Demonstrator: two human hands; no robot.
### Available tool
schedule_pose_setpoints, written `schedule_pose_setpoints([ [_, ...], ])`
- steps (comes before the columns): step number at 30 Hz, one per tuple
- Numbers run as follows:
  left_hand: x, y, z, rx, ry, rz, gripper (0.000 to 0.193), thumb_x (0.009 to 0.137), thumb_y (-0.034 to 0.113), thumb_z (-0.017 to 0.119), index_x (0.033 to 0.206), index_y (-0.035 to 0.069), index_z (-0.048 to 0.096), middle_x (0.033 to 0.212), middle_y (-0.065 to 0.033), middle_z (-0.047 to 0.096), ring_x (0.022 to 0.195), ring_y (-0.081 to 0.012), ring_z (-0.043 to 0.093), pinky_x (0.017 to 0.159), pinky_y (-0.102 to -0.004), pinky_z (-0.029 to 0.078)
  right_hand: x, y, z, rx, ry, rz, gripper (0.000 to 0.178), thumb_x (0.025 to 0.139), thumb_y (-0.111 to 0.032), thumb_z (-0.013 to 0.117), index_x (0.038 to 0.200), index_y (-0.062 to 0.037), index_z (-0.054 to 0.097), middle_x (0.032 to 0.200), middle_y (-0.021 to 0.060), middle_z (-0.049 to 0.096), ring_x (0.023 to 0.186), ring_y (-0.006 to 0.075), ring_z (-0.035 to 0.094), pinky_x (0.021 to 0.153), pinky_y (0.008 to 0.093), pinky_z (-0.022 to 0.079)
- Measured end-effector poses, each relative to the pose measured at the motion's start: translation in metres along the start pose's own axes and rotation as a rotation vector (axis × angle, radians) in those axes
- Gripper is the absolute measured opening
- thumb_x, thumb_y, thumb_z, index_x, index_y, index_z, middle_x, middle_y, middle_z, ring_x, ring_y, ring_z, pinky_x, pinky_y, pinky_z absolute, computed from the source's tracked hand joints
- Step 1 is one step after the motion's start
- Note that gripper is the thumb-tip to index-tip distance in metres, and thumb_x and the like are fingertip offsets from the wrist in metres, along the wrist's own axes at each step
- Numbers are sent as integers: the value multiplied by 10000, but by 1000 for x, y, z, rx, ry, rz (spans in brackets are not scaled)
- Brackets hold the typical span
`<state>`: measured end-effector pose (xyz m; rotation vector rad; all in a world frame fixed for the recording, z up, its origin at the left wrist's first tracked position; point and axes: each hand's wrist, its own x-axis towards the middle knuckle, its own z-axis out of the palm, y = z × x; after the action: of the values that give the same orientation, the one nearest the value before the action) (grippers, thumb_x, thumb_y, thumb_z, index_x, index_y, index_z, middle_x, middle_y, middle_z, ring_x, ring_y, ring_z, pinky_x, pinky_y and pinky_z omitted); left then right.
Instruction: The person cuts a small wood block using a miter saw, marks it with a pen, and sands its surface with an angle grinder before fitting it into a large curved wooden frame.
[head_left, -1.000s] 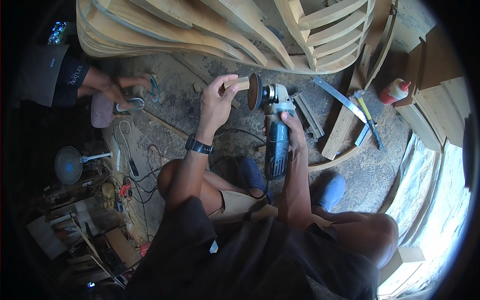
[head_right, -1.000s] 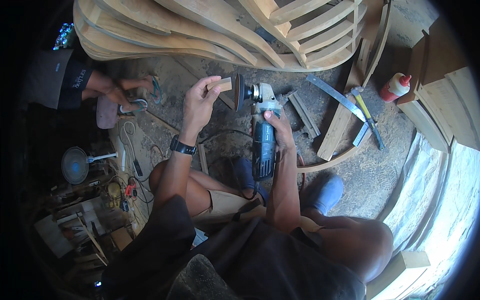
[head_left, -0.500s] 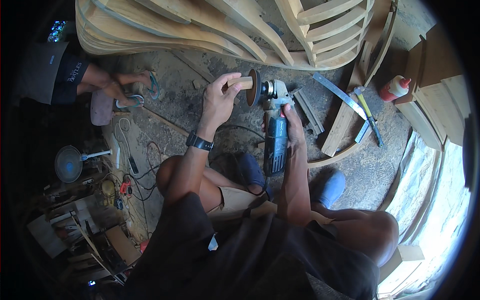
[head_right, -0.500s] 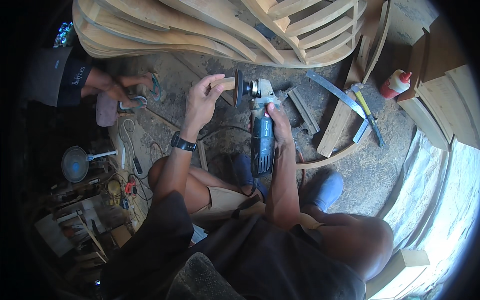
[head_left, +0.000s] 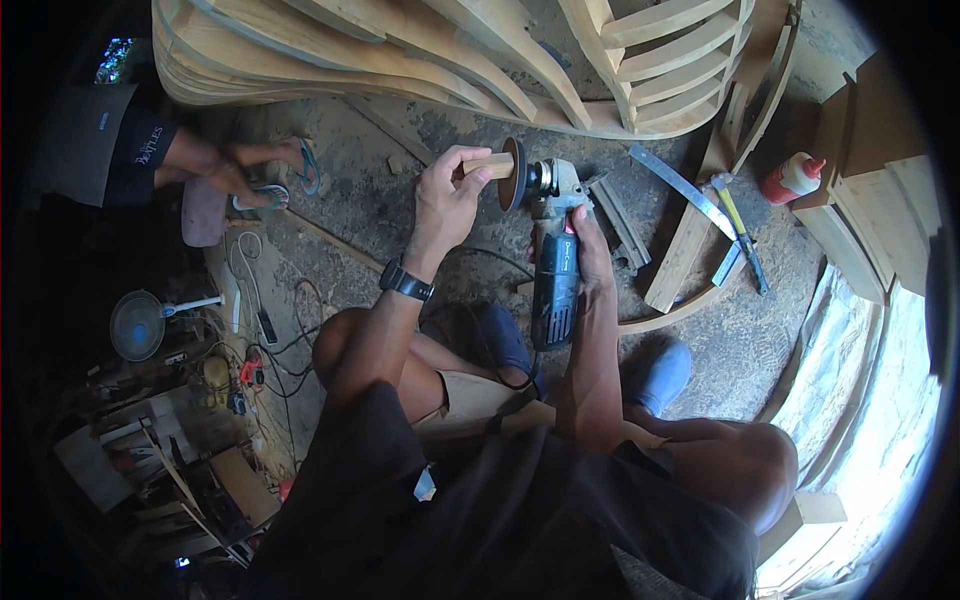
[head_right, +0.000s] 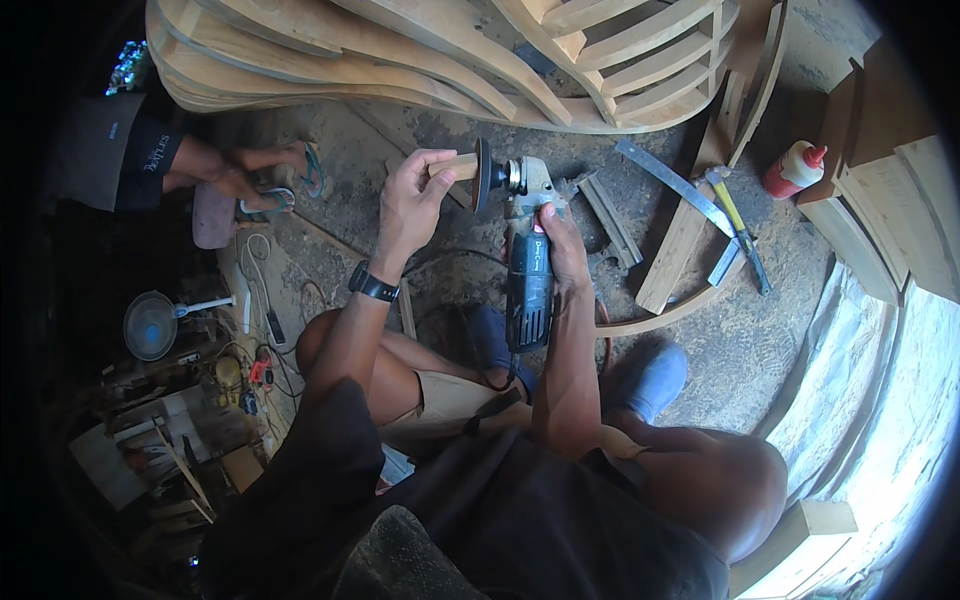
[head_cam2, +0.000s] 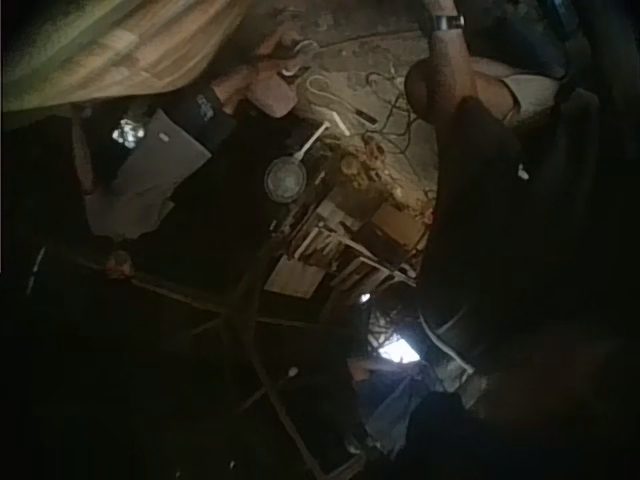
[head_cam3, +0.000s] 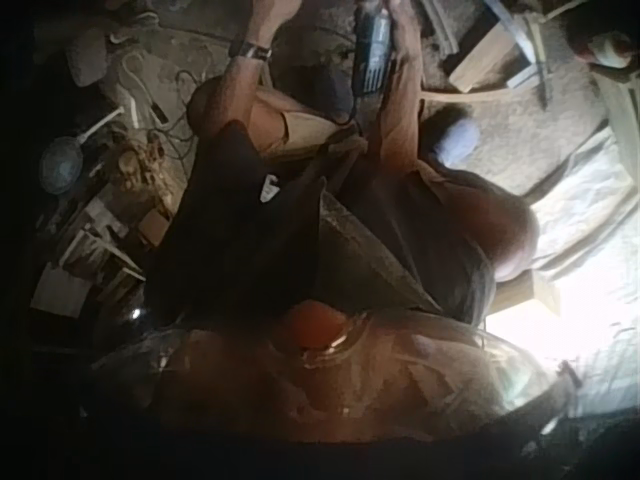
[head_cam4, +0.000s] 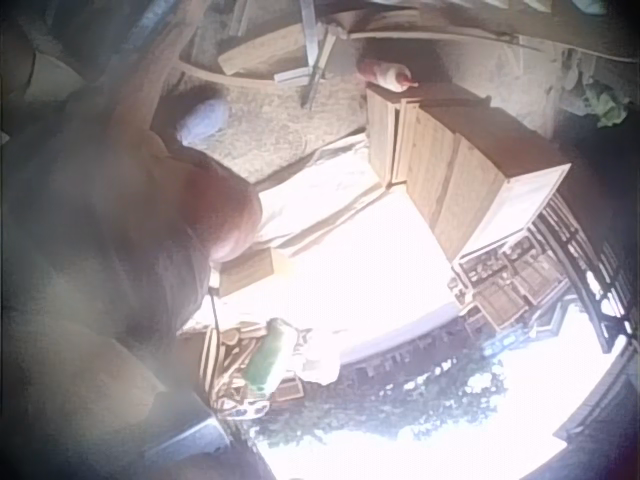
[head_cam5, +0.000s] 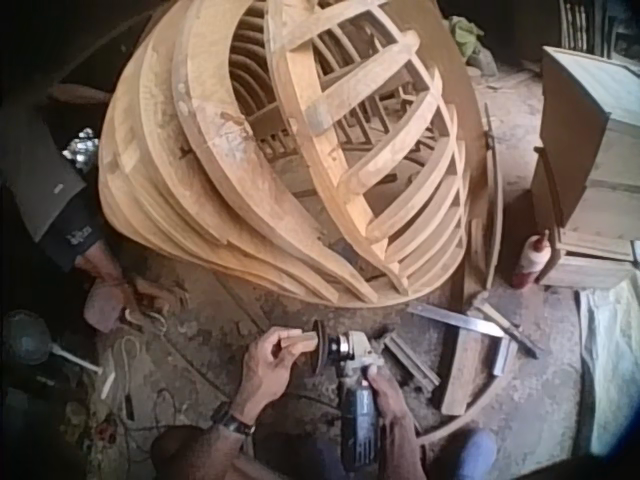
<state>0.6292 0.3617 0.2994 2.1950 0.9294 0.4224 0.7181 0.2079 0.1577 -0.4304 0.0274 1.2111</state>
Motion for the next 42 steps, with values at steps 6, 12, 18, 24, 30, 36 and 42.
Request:
schedule_pose_setpoints([
  [6, -1, 2, -2, -20, -4, 12, 225, 945, 125, 663, 1143, 21, 683, 1014, -49, 707, 822, -109, 608, 782, -266, 489, 0, -1, 0, -45, -9, -3, 540, 962, -488, 617, 1226, -46, 453, 846, 150, 661, 644, 257, 695, 586, 374, 611],
  [12, -2, -3, -1, -8, -15, -3, 226, 950, 145, 656, 1138, 27, 694, 989, -42, 707, 802, -101, 592, 764, -263, 479, -1, 0, -1, -22, -1, 11, 548, 957, -497, 622, 1227, -51, 453, 846, 152, 663, 648, 262, 697, 590, 376, 609],
  [18, -3, -3, 1, 30, 5, 15, 227, 942, 123, 654, 1141, 27, 707, 961, -54, 723, 784, -108, 608, 754, -265, 487, -2, 0, -2, -25, 17, 16, 554, 953, -502, 627, 1224, -47, 466, 845, 154, 664, 649, 265, 696, 600, 380, 611],
  [24, -5, -2, 1, 22, -13, -17, 188, 915, 94, 668, 1085, 39, 726, 983, -123, 747, 859, -193, 703, 803, -316, 535, -3, 0, -5, -56, 13, 9, 536, 968, -493, 606, 1221, -42, 465, 838, 155, 664, 651, 263, 696, 596, 373, 607],
  [30, -7, 0, 1, 18, -30, -34, 213, 925, 113, 663, 1113, 37, 728, 916, -81, 736, 768, -125, 638, 728, -282, 503, -5, 0, -6, -56, 7, 8, 535, 968, -493, 608, 1223, -47, 461, 839, 151, 662, 650, 263, 696, 587, 369, 603],
  [36, -8, -2, 2, 22, -44, -32, 230, 931, 124, 663, 1134, 38, 728, 846, -47, 720, 713, -91, 595, 682, -263, 478, -5, 2, -7, -167, 57, -10, 641, 970, -591, 524, 1151, 22, 574, 830, 169, 677, 662, 255, 700, 604, 340, 586],
  [42, -8, -8, 3, 22, -46, -3, 235, 930, 137, 668, 1137, 45, 730, 863, -52, 730, 721, -90, 607, 685, -264, 483, -4, 1, -9, -75, 20, 21, 568, 960, -530, 589, 1194, -18, 511, 841, 157, 673, 665, 261, 705, 606, 371, 610],
])
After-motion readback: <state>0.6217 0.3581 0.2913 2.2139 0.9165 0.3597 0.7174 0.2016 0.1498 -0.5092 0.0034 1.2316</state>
